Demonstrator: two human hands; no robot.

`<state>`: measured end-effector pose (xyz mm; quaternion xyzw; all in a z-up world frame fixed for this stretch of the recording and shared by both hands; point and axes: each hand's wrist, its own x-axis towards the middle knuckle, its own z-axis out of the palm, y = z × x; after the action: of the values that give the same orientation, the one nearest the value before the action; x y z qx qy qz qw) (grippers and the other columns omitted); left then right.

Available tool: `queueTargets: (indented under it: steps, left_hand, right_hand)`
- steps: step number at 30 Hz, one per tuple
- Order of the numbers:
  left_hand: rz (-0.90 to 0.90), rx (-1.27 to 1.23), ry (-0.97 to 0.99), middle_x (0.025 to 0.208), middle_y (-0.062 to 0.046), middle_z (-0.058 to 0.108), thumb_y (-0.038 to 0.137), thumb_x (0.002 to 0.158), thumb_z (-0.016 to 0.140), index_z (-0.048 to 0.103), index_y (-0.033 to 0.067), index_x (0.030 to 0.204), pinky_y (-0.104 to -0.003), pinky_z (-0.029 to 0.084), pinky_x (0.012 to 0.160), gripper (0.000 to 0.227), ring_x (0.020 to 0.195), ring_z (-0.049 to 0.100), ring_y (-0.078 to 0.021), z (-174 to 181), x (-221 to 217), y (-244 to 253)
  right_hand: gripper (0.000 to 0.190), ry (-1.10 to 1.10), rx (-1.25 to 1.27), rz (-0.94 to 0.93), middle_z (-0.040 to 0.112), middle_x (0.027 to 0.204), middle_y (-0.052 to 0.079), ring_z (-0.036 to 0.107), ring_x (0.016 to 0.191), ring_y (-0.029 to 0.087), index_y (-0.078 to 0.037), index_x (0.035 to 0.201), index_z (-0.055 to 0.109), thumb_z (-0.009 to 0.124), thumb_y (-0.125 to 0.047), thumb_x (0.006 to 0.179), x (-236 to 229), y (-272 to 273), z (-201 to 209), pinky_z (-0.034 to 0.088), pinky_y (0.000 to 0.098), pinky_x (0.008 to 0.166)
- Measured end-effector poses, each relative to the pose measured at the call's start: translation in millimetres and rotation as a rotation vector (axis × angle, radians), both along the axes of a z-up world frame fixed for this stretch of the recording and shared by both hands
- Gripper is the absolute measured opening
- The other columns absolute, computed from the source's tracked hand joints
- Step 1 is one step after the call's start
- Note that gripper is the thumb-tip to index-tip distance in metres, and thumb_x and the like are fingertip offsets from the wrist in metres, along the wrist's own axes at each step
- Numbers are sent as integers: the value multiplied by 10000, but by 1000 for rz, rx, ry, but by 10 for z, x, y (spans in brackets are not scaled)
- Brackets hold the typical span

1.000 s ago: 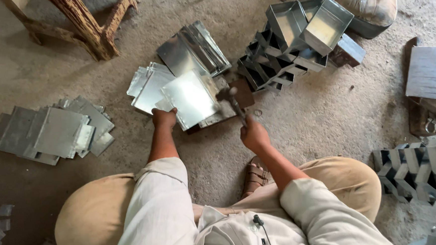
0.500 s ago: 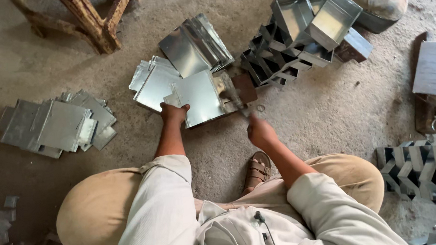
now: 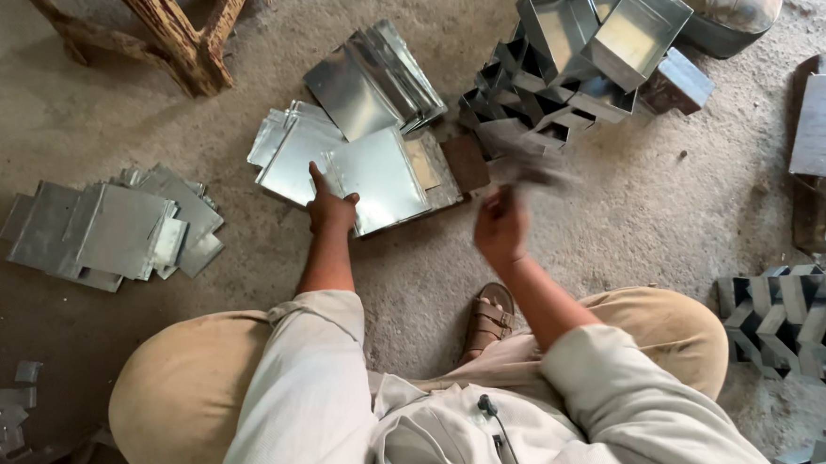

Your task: The person sits on the floor and repeatedly hammers flat metal sheets placed on a small block. They pick up sheets from a pile, position them, strike them with a hammer, and then move them to a separate stack.

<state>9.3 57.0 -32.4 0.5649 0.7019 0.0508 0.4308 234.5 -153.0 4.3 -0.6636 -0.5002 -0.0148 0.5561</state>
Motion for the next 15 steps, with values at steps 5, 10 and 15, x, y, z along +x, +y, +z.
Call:
queueTargets:
  steps: [5,10,15]
  left_hand:
    - [-36,43,13,1373,-258,570,325,888,810,-71,515,1609,-564,458,1055,1154,1249,605,-407,22,26,61]
    - [-28,5,50,1384,-257,549,338,898,803,-59,505,1612,-601,424,1049,1132,1260,580,-412,-17,55,136]
    - [-28,-69,33,1436,-242,515,346,912,774,5,505,1624,-543,477,1047,1060,1280,586,-405,13,28,37]
  right_hand:
    - [340,-131,-650,-5,644,872,259,596,792,499,-80,1178,590,641,-127,845,-88,5,41,482,582,654]
    - [148,36,-115,-73,484,754,185,447,614,301,-66,1106,522,642,-84,1021,54,308,675,436,407,587]
    - [178,391,315,18,450,728,173,427,561,265,-75,1050,441,611,-63,1101,33,287,73,378,393,535]
